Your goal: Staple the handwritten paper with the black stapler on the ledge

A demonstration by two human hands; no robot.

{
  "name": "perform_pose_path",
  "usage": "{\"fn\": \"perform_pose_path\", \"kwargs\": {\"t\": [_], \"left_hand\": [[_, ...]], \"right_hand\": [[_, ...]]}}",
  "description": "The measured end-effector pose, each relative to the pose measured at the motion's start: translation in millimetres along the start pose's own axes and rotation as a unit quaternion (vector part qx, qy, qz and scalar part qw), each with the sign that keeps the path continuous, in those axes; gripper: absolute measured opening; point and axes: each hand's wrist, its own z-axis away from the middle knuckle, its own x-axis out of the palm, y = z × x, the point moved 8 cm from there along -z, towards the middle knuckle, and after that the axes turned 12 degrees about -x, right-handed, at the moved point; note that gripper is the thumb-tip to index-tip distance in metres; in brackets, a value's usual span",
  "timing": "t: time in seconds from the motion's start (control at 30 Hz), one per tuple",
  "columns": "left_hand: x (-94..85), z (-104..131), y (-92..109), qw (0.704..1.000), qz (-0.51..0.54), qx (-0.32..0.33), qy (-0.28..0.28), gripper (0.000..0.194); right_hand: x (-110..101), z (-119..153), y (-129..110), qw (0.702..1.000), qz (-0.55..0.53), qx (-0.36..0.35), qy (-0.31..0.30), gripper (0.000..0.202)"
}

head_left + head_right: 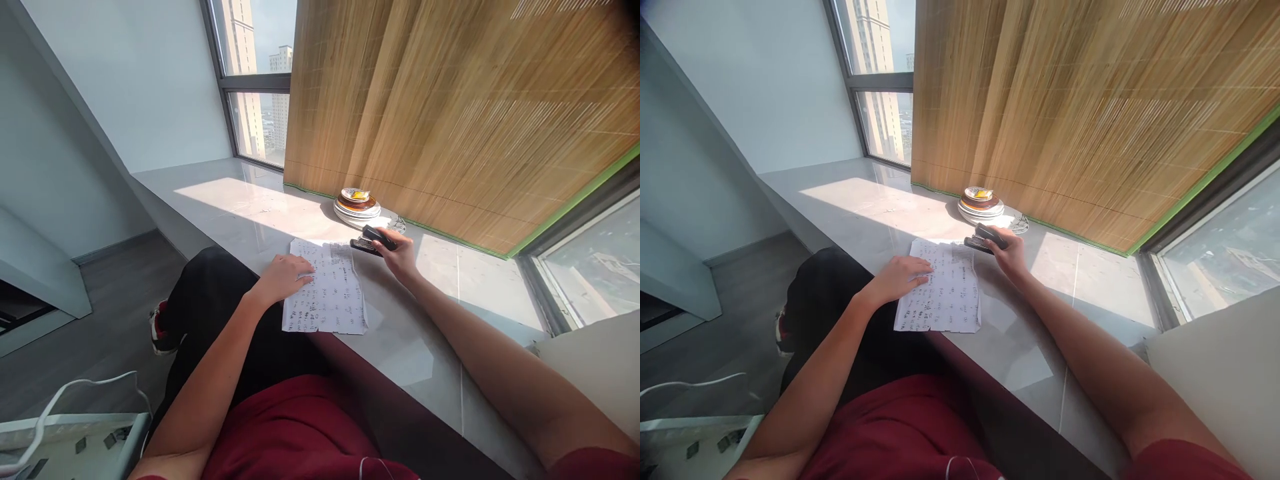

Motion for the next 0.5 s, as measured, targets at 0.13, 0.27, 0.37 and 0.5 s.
{"fn": "perform_pose_path", "kwargs": {"t": [0.13, 0.27, 0.37, 0.5], "left_hand": [[-7.3, 2, -9, 0.998, -0.056, -0.039, -0.003, 0.022], [-6.6, 1, -4, 0.999, -0.042, -0.024, -0.001, 0.027], [11.2, -2, 8, 1.0, -0.002, 0.012, -0.025, 0.044], [35.0, -5, 21, 0.997, -0.03, 0.02, -0.068, 0.058]], "right_hand": [[-14, 0, 24, 0.996, 0.055, -0.024, -0.058, 0.037], [5, 6, 19, 0.985, 0.045, -0.045, -0.163, 0.036], [15, 8, 6, 0.98, 0.03, -0.053, -0.189, 0.039], [28, 11, -10, 0.974, 0.003, -0.077, -0.211, 0.039]]}}
